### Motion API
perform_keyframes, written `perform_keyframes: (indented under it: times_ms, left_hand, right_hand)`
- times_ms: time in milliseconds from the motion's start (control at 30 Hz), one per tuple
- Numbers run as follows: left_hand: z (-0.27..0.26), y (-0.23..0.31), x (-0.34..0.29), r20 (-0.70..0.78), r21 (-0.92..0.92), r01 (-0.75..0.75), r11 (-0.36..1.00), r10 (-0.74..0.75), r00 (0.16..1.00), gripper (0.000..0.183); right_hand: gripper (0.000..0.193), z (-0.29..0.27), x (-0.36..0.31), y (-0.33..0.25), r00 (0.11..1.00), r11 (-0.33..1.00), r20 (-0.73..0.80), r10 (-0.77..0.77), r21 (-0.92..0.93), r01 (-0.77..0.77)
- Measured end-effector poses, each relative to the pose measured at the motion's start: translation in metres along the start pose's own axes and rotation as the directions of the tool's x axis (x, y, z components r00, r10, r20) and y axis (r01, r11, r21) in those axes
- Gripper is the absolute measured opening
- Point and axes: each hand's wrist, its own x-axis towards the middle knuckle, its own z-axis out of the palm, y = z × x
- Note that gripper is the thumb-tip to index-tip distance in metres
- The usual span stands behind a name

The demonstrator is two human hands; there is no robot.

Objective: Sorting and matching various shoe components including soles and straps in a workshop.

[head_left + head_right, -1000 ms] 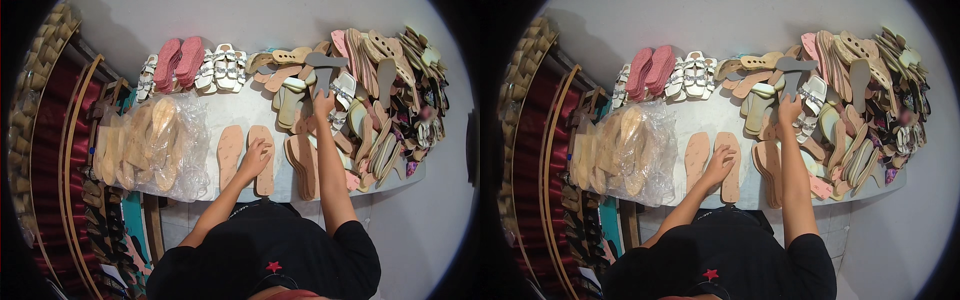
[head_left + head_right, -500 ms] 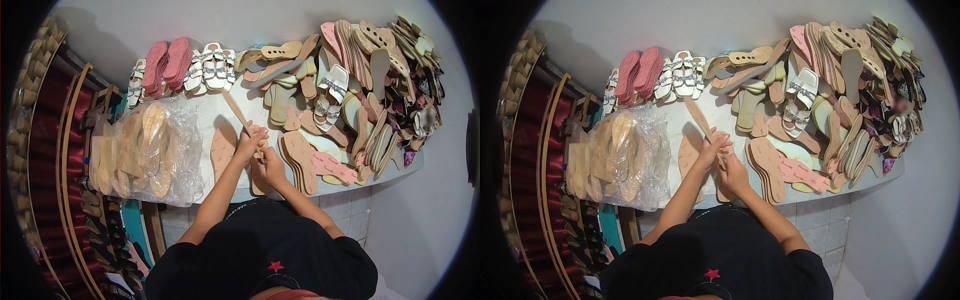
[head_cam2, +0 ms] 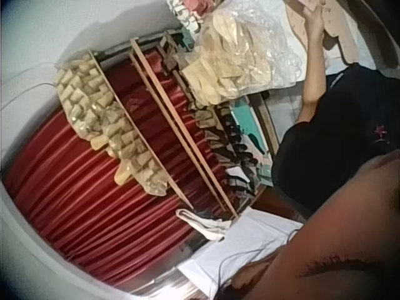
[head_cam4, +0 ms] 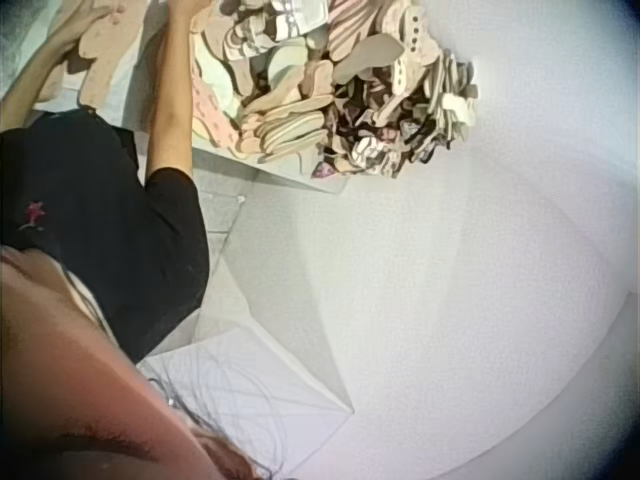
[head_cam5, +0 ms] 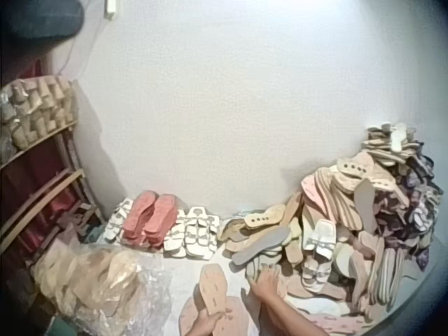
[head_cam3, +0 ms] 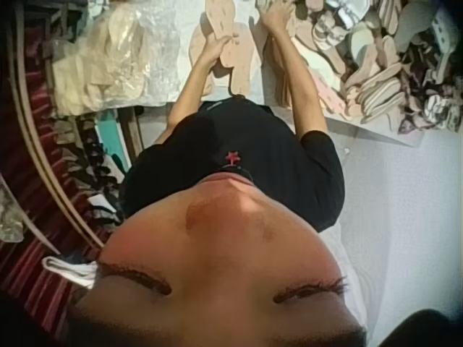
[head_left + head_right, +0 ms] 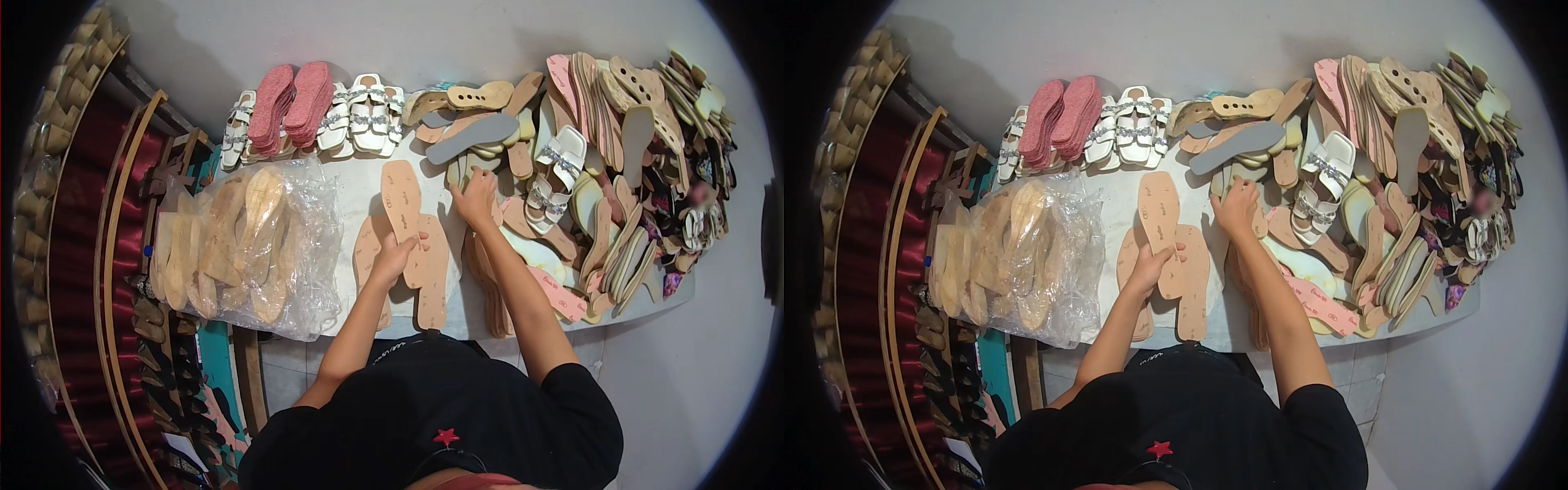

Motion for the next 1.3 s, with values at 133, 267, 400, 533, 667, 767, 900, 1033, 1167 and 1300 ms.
perform_keyframes:
  times_ms: [133, 267, 400, 533, 667, 767, 900, 1033, 1167, 1300]
  left_hand:
    - [0.010, 0.010, -0.014, -0.018, -0.003, -0.037, 0.999, 0.037, 0.999, 0.024]
    - [0.003, 0.001, -0.016, -0.038, 0.015, -0.070, 0.997, 0.070, 0.997, 0.025]
    - [-0.004, -0.001, -0.014, -0.079, -0.072, -0.032, 0.997, 0.026, 0.997, 0.026]
    - [-0.013, -0.003, -0.009, -0.104, -0.084, -0.055, 0.995, 0.046, 0.993, 0.027]
    - [-0.012, 0.001, -0.007, -0.098, -0.052, -0.067, 0.996, 0.062, 0.993, 0.028]
    - [-0.007, 0.003, -0.008, -0.026, -0.040, -0.030, 0.999, 0.029, 0.999, 0.027]
    - [-0.004, -0.010, -0.015, 0.006, -0.060, -0.040, 0.997, 0.040, 0.999, 0.027]
    - [-0.023, -0.024, -0.032, -0.100, 0.103, -0.155, 0.983, 0.165, 0.981, 0.029]
    - [-0.046, -0.022, -0.058, -0.205, 0.348, -0.149, 0.926, 0.230, 0.951, 0.042]
    - [-0.062, -0.022, -0.074, -0.323, 0.424, -0.087, 0.901, 0.241, 0.915, 0.050]
  right_hand:
    - [0.051, 0.032, 0.055, 0.008, 0.984, 0.911, 0.070, 0.163, 0.373, -0.177]
    - [0.028, 0.042, 0.088, 0.001, 0.745, 0.447, 0.507, 0.433, 0.597, -0.666]
    - [0.010, 0.044, 0.095, 0.006, 0.779, 0.357, 0.431, 0.456, 0.713, -0.604]
    - [0.015, 0.033, 0.065, 0.006, 0.792, 0.250, 0.368, 0.487, 0.810, -0.530]
    - [0.030, 0.007, 0.021, 0.002, 0.840, 0.275, 0.204, 0.502, 0.884, -0.379]
    - [0.037, -0.009, -0.005, 0.014, 0.855, 0.052, 0.365, 0.368, 0.910, -0.410]
    - [0.034, -0.022, -0.040, 0.036, 0.865, -0.034, 0.464, 0.193, 0.884, -0.467]
    - [0.033, -0.059, -0.071, 0.010, 0.849, -0.176, 0.512, 0.132, 0.855, -0.488]
    - [0.037, -0.058, -0.100, 0.017, 0.808, -0.098, 0.587, 0.052, 0.808, -0.581]
    - [0.041, -0.062, -0.126, 0.006, 0.767, 0.170, 0.628, 0.134, 0.748, -0.642]
